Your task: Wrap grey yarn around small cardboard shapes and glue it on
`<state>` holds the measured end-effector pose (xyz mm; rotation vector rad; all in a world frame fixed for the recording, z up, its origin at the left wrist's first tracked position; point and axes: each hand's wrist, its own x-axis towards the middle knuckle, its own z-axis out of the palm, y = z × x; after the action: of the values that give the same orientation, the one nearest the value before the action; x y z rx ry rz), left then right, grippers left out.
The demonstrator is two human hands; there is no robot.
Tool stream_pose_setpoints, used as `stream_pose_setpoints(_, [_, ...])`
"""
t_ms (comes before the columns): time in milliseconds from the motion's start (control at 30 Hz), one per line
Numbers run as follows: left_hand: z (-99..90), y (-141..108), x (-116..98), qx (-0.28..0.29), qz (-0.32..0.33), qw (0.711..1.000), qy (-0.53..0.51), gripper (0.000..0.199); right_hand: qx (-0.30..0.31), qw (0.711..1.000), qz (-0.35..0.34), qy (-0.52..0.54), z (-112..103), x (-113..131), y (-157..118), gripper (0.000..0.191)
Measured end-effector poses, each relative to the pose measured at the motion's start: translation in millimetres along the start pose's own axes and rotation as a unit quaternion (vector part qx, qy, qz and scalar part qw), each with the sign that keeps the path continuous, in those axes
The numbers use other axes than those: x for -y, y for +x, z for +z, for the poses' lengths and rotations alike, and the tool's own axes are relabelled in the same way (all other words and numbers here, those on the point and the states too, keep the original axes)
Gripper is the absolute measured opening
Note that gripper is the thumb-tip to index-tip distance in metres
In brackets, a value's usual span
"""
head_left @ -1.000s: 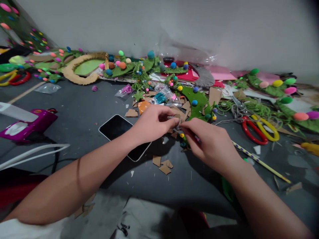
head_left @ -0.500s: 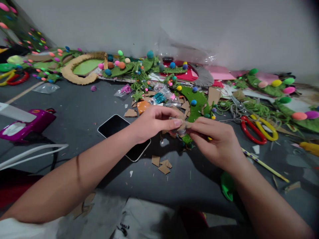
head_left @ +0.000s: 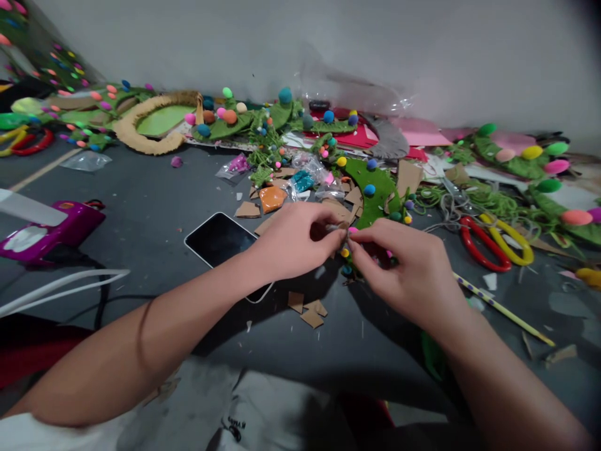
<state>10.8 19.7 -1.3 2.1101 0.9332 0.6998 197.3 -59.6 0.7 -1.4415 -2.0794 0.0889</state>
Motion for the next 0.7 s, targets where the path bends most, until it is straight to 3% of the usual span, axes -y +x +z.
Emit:
stream_pose_setpoints(100, [-2.6, 2, -1, -0.055, -0.009, 0.996, -0.075, 0.015, -0.017, 0.991, -0.092, -0.092, -1, -2, -1, 0.022])
stream_pose_setpoints(167, [-3.8, 3, -1, -0.073, -0.027, 0.987, -0.139, 0.017, -0.035, 0.984, -0.115, -0.132, -3, -2, -1, 0.026])
stream_pose_setpoints(300, [-4.3, 4, -2, -0.074, -0.057, 0.969, -0.228, 0.018, -0.068, 0.980, -0.122, -0.140, -3, -1, -1, 0.029])
stream_pose_setpoints(533, [-4.9, 2, -11, -0.092, -0.066, 0.954, -0.278, 0.017, -0.100, 0.978, -0.133, -0.123, -2, -4, -4, 0.029])
stream_pose_setpoints(700, [-5.2, 1, -6, -0.069, -0.057, 0.952, -0.293, 0.017, -0.073, 0.988, -0.103, -0.088, -2, -3, -6, 0.028])
